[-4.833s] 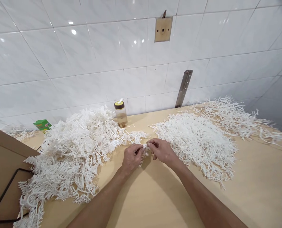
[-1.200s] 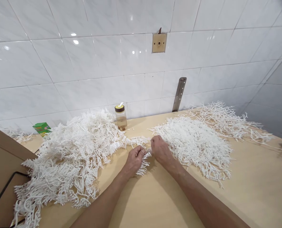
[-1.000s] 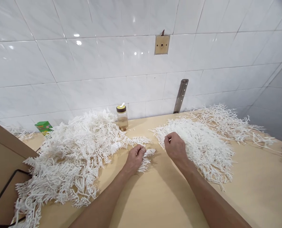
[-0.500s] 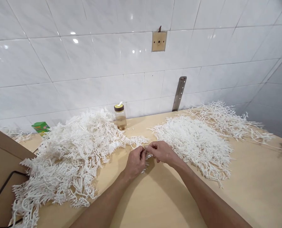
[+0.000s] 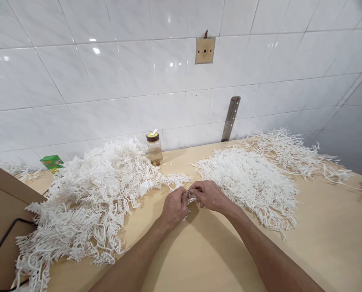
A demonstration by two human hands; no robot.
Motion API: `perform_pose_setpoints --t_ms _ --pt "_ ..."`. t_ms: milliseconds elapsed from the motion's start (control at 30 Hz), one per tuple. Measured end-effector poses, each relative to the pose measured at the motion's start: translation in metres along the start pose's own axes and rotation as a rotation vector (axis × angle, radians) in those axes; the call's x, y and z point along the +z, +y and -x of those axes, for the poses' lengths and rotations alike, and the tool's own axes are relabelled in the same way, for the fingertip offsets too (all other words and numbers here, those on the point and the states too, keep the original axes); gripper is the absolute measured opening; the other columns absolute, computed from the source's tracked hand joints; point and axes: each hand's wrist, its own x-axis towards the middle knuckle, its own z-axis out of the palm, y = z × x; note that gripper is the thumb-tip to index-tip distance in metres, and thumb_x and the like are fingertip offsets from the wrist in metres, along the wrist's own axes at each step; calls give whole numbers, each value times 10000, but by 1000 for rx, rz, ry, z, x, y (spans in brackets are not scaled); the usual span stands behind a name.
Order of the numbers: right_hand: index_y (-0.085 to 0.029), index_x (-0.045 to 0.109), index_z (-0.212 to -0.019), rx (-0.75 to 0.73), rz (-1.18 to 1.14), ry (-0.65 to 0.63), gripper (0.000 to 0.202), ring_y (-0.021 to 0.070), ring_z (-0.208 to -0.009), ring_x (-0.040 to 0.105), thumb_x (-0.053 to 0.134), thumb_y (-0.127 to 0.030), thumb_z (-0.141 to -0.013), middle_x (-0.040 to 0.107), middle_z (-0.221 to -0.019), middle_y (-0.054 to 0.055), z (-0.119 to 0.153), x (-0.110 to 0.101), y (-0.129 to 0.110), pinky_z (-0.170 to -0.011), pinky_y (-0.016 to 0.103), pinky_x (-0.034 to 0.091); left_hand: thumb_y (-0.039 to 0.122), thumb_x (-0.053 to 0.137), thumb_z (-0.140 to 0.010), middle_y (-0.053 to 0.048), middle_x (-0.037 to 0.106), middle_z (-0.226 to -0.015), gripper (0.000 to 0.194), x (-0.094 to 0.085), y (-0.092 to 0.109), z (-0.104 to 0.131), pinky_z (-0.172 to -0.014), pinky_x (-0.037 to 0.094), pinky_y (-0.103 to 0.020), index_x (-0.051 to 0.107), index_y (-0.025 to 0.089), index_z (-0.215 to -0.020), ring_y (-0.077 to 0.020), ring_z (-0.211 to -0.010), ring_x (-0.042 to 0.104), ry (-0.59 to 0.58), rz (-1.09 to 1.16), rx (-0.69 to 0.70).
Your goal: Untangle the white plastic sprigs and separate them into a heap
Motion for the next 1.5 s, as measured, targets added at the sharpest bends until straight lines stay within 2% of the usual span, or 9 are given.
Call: perform_pose_setpoints --t_ms 167,267,467,600,700,800,933,1200,1500 --pt "-191 616 -685 -130 350 174 258 147 -610 579 452 -135 -875 639 -661 29 -4 17 0 -569 251 388 211 414 -869 20 490 -616 201 -1 -2 -3 -570 270 -263 464 199 -675 -134 -582 423 -11 3 11" --pt "-179 584 -692 -119 516 303 228 141 -572 532 466 -80 -861 626 -719 76 -9 22 4 -528 260 350 220 417 -867 22 465 -605 216 -3 -1 -3 -572 278 -257 466 196 -658 -131 -584 410 -14 44 21" --pt "-189 577 -756 125 486 606 162 173 -648 547 480 -145 -878 619 -784 68 -8 -14 32 -612 290 385 329 478 -883 30 453 -607 247 -6 4 -1 -581 316 -241 551 182 -699 -118 -582 391 44 233 -32" --pt "-159 610 -927 265 435 762 133 202 -723 590 552 -229 -830 633 -979 119 -5 -35 43 -670 327 414 394 520 -878 46 406 -582 275 -7 2 -3 -553 308 -231 607 170 -746 -102 -555 359 138 357 -134" --pt "-164 636 -896 242 244 650 197 187 -654 608 541 -330 -849 656 -882 90 -5 -33 31 -645 317 445 401 526 -876 56 385 -556 272 -7 0 -5 -529 294 -227 614 168 -766 -96 -527 342 165 395 -181" --pt "-190 659 -862 118 -34 291 305 149 -535 589 488 -441 -889 649 -709 22 -2 -22 8 -528 266 448 405 533 -873 52 417 -563 276 -8 -1 -6 -525 304 -226 611 166 -758 -96 -529 364 179 402 -186" --pt "-202 681 -1006 -31 -200 64 323 139 -612 615 564 -460 -850 698 -896 42 2 -6 -11 -453 227 446 423 546 -867 47 448 -563 299 -8 -1 -7 -537 341 -225 597 165 -725 -96 -534 402 189 399 -179" --pt "-191 711 -865 -30 -129 190 218 112 -537 574 582 -366 -840 695 -761 18 -4 -3 2 -509 235 472 521 503 -873 26 534 -650 376 -9 0 -8 -410 351 -215 632 167 -875 -87 -440 457 146 546 -300" --pt "-208 717 -885 17 -140 284 209 106 -470 561 589 -363 -829 721 -797 25 -4 -4 6 -508 256 488 271 608 -805 -55 698 -856 211 -15 -3 -9 -667 489 -268 658 161 -979 -152 -701 627 92 214 -101"
